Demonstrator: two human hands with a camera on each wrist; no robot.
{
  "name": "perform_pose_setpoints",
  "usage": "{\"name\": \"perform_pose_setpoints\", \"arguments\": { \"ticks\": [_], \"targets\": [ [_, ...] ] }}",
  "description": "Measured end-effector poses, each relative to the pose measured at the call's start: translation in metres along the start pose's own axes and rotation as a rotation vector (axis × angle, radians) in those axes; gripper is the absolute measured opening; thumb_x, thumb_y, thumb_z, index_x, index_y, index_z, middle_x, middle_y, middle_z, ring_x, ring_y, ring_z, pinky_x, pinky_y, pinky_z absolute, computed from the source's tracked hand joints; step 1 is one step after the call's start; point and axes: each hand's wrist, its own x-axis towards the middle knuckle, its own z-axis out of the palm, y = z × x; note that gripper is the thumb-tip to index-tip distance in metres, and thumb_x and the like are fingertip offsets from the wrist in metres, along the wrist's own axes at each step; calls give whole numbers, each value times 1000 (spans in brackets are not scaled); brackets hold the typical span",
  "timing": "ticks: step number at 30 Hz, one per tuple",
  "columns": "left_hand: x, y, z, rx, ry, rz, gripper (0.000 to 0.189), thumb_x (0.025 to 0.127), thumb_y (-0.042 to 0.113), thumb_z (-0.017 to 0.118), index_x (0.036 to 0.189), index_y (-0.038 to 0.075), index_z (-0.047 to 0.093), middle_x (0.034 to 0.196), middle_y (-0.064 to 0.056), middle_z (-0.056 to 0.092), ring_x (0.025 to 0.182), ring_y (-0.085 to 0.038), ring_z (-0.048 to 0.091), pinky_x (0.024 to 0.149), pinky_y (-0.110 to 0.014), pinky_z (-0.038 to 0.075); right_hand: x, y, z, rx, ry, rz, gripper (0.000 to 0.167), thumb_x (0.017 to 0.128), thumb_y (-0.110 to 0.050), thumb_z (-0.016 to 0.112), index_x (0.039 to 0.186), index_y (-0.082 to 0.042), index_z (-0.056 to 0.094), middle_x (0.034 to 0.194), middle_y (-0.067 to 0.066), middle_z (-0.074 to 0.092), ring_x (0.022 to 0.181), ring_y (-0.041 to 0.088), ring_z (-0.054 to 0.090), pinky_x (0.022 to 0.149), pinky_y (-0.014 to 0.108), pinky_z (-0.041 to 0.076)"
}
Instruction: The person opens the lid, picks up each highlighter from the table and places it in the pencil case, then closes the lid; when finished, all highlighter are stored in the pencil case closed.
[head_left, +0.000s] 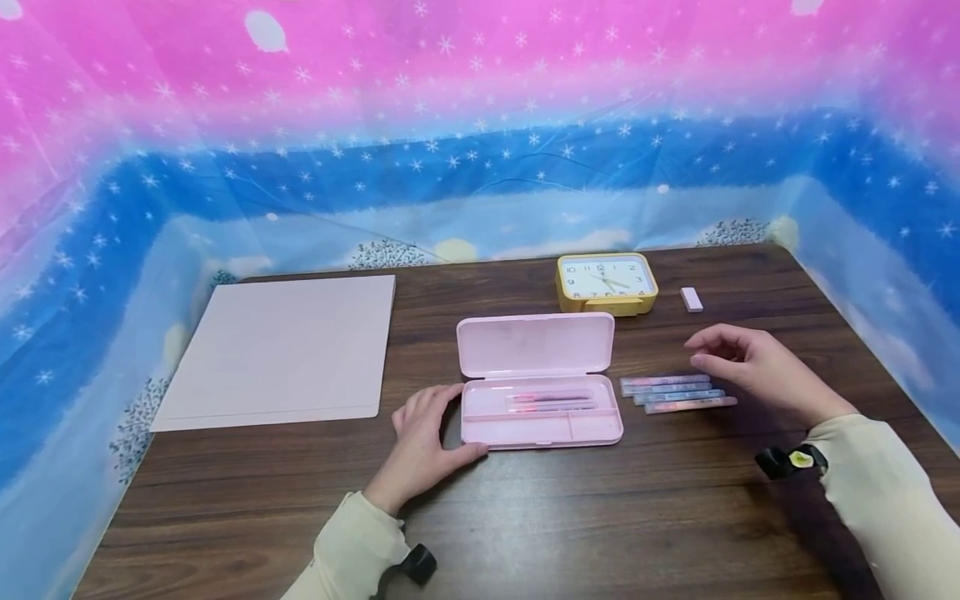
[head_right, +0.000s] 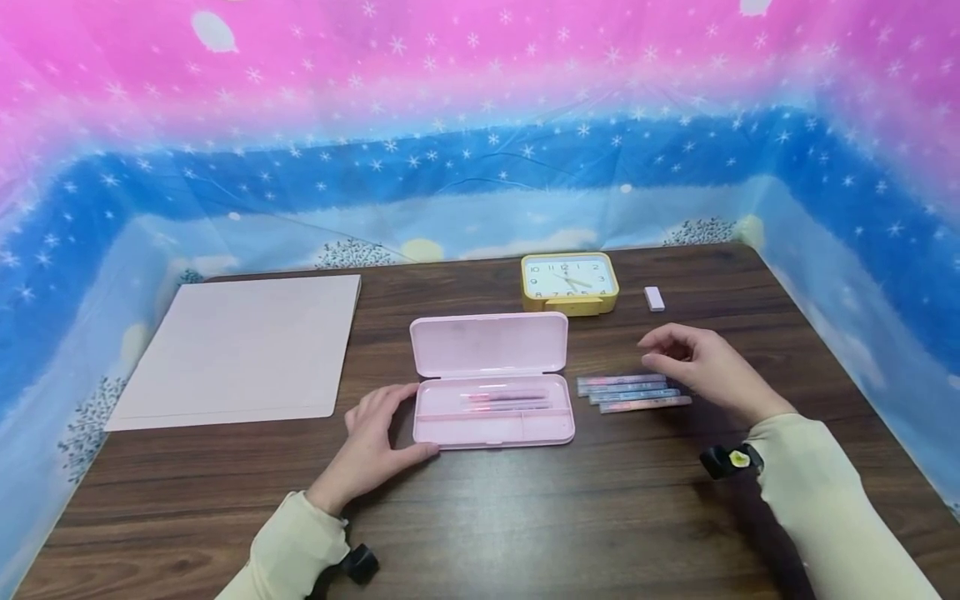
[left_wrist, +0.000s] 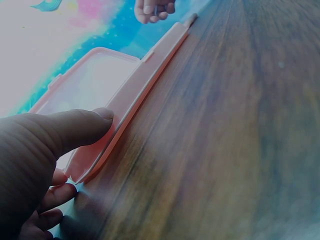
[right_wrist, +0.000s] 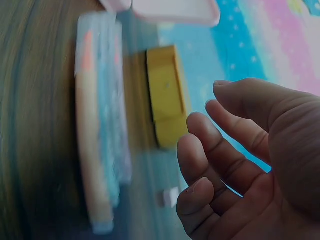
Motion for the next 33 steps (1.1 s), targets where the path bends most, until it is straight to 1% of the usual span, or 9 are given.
{"name": "perform_pose_setpoints", "arguments": {
  "ticks": [2, 7, 11, 14, 18, 27, 33],
  "targets": [
    [0, 0, -1, 1, -4, -6, 81, 75, 44, 83, 142, 12, 49, 137, -9, 53, 134, -33, 37, 100, -53, 21, 0, 8, -1, 6, -6, 27, 32, 95, -38, 64, 117, -16, 66, 100, 5, 66, 80, 15, 56, 66, 26, 48],
    [0, -1, -1, 9, -4, -17, 81, 74, 44, 82, 142, 13, 49, 137, -9, 53, 134, -33, 37, 100, -53, 20, 2, 26, -2, 20, -27, 60, 32, 95, -37, 63, 117, -15, 66, 100, 8, 67, 80, 16, 56, 66, 27, 48],
    [-1, -1, -1, 8, 3, -8, 81, 74, 44, 83, 141, 13, 50, 137, -9, 53, 134, -33, 37, 100, -53, 20, 4, 36, -2, -14, -43, 86, 32, 95, -38, 64, 116, -14, 67, 103, 8, 67, 82, 13, 55, 69, 25, 47],
    [-1, -1, 0, 7, 6, -2, 81, 74, 43, 83, 141, 12, 50, 136, -9, 53, 133, -34, 38, 100, -53, 20, 5, 41, 0, -51, -62, 102, 33, 94, -38, 65, 115, -13, 67, 103, 7, 67, 83, 14, 55, 70, 26, 46],
    [0, -1, 1, 11, 6, 0, 81, 74, 43, 83, 141, 12, 50, 136, -10, 53, 133, -34, 38, 100, -53, 20, 6, 45, 3, -86, -76, 105, 31, 93, -37, 67, 114, -13, 68, 100, 6, 67, 82, 16, 55, 70, 27, 46],
    [1, -1, 2, 10, 0, -3, 81, 74, 45, 82, 141, 13, 50, 137, -9, 53, 133, -33, 38, 99, -52, 21, 7, 43, 3, -111, -88, 95, 26, 93, -33, 67, 111, -14, 69, 95, 4, 66, 79, 15, 55, 68, 28, 45],
    [1, -1, 2, 8, 0, -4, 81, 74, 44, 83, 141, 13, 50, 137, -9, 53, 133, -33, 38, 100, -53, 21, 9, 47, 5, -116, -104, 83, 22, 95, -31, 65, 109, -15, 71, 100, 4, 69, 80, 14, 57, 69, 28, 47]
  ]
}}
